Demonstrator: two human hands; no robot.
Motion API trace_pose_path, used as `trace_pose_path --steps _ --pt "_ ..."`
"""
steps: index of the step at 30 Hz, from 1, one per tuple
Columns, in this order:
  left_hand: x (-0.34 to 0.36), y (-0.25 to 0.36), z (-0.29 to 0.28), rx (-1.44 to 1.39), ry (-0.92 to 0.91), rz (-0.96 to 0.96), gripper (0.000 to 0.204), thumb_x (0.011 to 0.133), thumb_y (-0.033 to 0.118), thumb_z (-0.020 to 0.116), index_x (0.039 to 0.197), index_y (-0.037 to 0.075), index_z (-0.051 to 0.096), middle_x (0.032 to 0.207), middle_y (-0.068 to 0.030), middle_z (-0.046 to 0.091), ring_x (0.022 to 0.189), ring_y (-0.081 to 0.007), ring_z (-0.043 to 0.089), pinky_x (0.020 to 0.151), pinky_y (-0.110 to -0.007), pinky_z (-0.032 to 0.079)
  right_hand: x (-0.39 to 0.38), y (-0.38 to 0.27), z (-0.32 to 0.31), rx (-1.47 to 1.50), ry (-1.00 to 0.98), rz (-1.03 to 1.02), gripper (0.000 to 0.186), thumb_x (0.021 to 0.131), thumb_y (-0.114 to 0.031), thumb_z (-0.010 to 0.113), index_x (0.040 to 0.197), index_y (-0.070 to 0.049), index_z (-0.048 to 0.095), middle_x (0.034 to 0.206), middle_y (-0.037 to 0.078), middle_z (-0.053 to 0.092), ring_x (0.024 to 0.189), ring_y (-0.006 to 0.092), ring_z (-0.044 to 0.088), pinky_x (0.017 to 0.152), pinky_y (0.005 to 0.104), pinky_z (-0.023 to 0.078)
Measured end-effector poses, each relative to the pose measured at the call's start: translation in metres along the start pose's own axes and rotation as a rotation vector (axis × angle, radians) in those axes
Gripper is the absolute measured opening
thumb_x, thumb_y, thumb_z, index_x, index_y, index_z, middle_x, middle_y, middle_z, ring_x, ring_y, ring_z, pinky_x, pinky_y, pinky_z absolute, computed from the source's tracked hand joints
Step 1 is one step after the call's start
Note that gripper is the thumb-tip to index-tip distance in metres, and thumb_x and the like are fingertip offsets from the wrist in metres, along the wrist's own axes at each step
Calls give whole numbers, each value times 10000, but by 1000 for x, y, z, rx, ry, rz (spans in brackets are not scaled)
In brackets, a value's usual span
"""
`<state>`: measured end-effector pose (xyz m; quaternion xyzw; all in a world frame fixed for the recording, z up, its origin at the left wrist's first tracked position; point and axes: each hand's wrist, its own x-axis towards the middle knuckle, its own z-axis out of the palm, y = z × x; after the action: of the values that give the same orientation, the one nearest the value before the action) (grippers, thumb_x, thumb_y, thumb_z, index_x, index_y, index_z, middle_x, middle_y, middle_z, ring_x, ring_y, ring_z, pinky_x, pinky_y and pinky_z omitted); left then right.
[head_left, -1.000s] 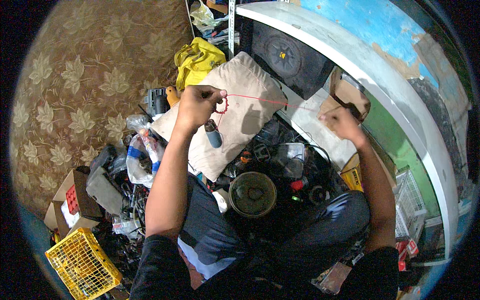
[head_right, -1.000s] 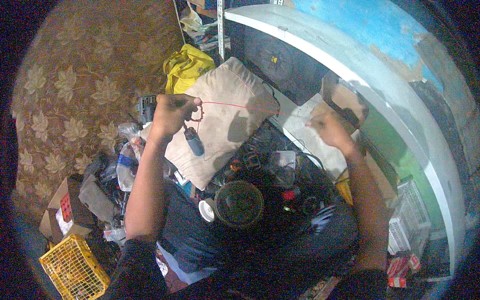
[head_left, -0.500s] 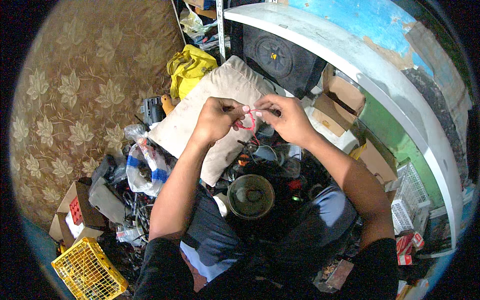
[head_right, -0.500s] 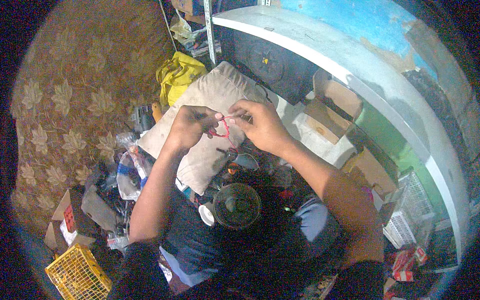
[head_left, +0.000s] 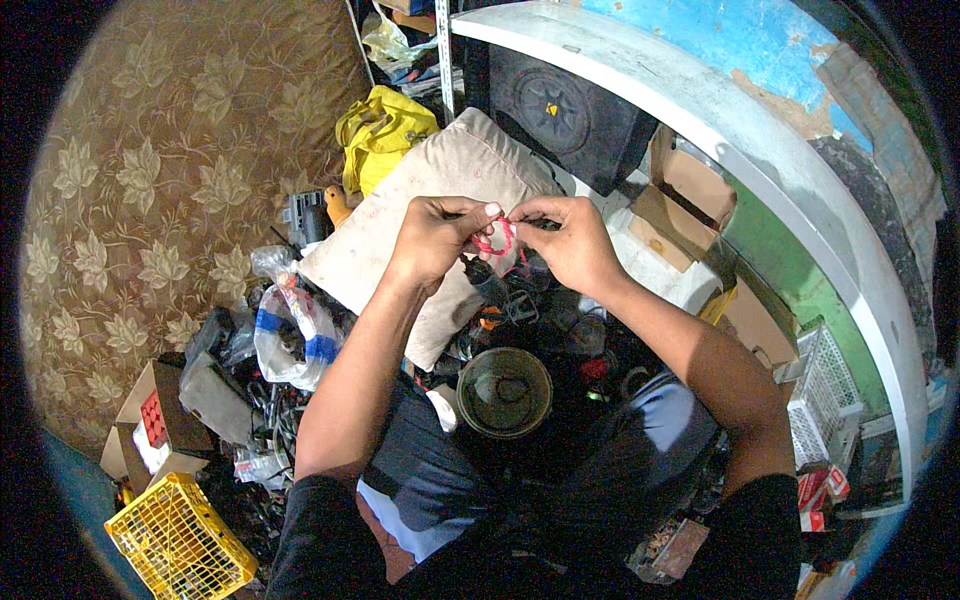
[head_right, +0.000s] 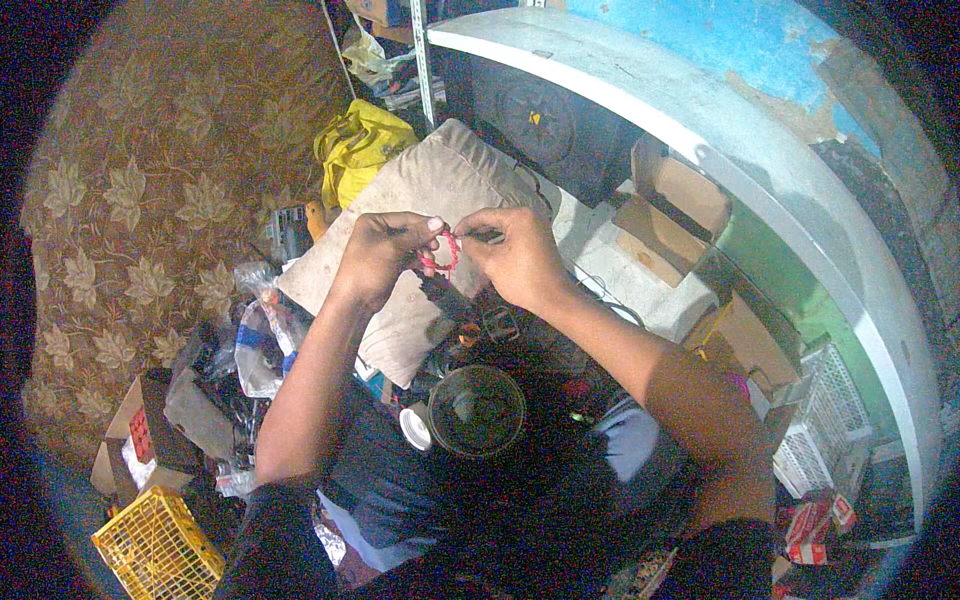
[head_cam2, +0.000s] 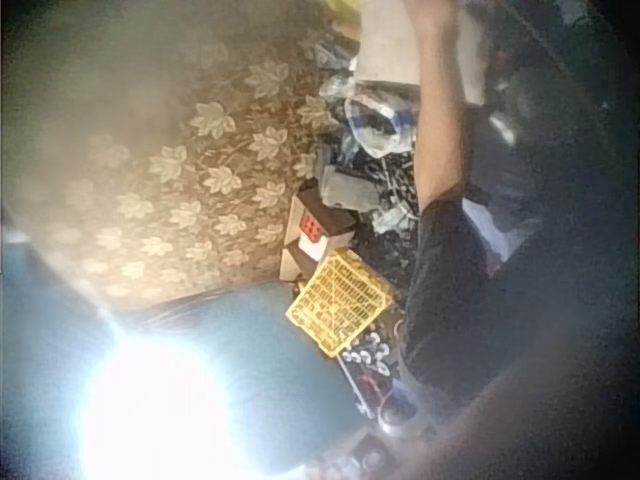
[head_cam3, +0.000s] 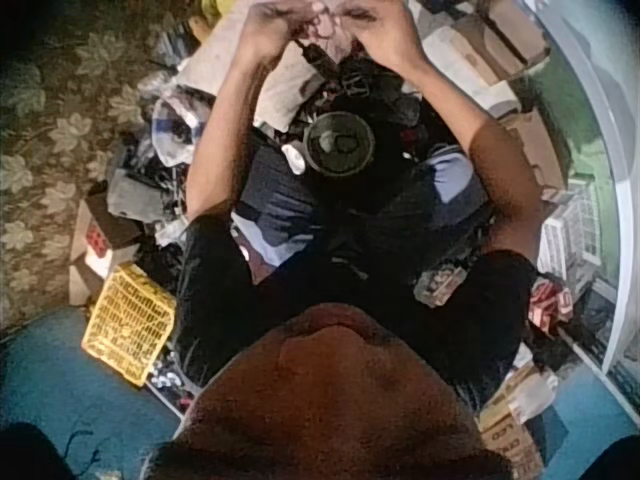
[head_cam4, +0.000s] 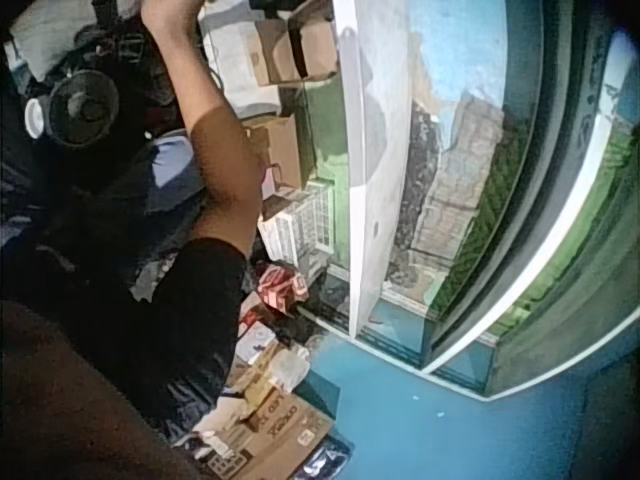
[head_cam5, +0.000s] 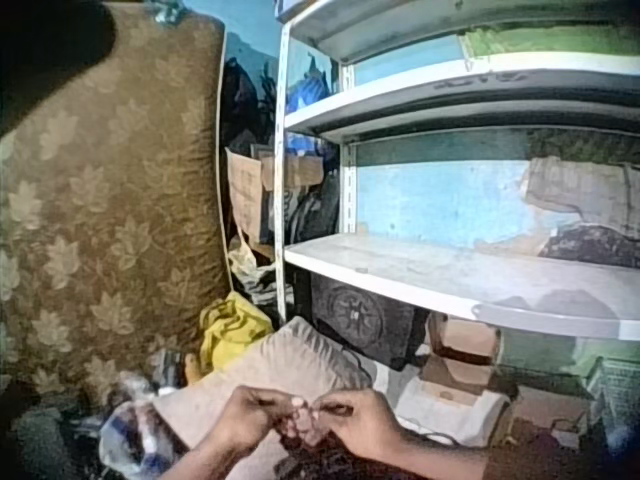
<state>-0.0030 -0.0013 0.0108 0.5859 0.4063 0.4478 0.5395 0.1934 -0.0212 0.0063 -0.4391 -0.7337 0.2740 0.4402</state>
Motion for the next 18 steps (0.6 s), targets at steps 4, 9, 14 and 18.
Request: trace_pose_path --steps 4,9,14,18 --pt "2 -3 8 -22 34 57 179 892 152 701 870 -25 720 711 -66 663 576 -126 592 550 -262 510 3 11 0 285 -128 130 167 873 -18 610 989 51 707 900 131 726 809 178 700 721 304 553" --pt "1 1 15 77 64 104 199 892 147 702 862 -49 719 718 -87 675 578 -131 599 541 -265 510 -1 0 -7 508 -138 256 186 907 -11 588 1026 103 675 973 174 697 859 224 698 788 352 599" --pt "3 -2 15 117 80 129 222 884 172 714 842 -46 720 691 -77 664 562 -127 587 530 -264 499 -5 -4 -10 719 -169 453 223 923 -43 600 1102 83 641 1032 171 684 923 246 691 854 375 591" --pt "2 -1 15 149 88 133 240 878 202 725 829 -33 722 672 -60 651 546 -120 574 514 -258 474 -6 2 -9 812 -199 514 208 929 -90 618 1090 37 653 1037 133 689 978 219 669 905 380 550"
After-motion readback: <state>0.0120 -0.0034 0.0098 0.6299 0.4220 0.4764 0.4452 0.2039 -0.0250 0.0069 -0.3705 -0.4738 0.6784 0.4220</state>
